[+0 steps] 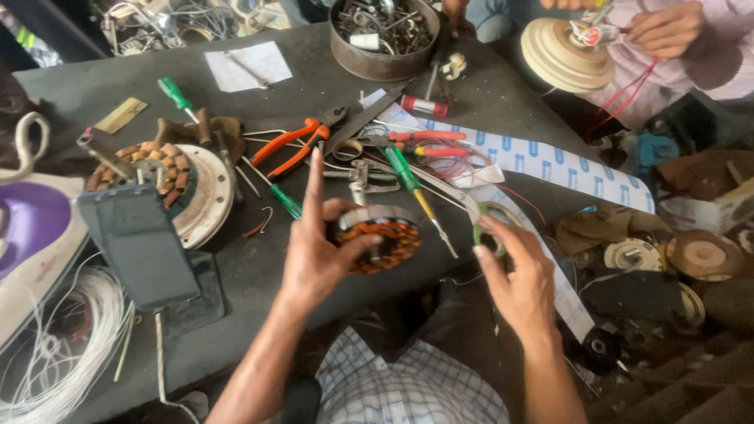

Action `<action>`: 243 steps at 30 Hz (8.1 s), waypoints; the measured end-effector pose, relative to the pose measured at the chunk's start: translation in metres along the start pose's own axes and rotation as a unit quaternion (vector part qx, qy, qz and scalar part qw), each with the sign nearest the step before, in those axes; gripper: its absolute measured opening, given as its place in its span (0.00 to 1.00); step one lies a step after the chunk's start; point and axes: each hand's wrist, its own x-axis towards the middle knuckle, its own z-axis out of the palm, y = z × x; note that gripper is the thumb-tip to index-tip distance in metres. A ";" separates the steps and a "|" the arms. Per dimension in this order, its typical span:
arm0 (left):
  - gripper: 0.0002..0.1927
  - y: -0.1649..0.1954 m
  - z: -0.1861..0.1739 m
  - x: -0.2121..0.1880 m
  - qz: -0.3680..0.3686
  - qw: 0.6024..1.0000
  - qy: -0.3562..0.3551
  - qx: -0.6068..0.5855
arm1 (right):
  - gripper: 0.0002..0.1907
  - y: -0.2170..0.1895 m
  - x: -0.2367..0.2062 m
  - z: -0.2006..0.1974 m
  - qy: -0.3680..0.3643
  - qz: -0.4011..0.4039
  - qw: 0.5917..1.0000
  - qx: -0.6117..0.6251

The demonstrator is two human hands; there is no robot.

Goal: The person wraps a strip of insulating tape around the copper windings of a motor stator. They use a screwdriver to press the tape into the slots and trim the edges with scissors. The person repeats this process for multiple sections of the stator.

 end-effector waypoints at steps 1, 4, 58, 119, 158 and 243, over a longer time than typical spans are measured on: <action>0.66 0.001 -0.003 0.003 0.000 1.000 -0.004 0.015 | 0.19 0.008 -0.002 -0.005 0.004 0.008 1.000 -0.023; 0.65 0.001 -0.004 0.012 -0.079 0.996 0.001 0.050 | 0.18 0.026 -0.004 -0.015 0.013 -0.002 0.996 -0.088; 0.41 -0.030 0.225 -0.152 -0.317 0.835 -0.409 -0.189 | 0.33 0.182 -0.151 -0.085 -0.195 0.390 0.858 0.270; 0.21 -0.012 0.149 -0.153 -0.283 0.940 -0.062 -0.179 | 0.40 0.114 -0.108 -0.057 -0.525 0.071 0.834 0.155; 0.18 -0.035 0.145 -0.156 -0.252 0.925 -0.106 -0.266 | 0.30 0.108 -0.110 -0.064 -0.519 0.116 0.824 0.193; 0.38 -0.008 -0.072 -0.099 -0.259 0.947 0.131 -0.137 | 0.41 -0.068 -0.062 0.103 -0.520 0.189 0.808 0.200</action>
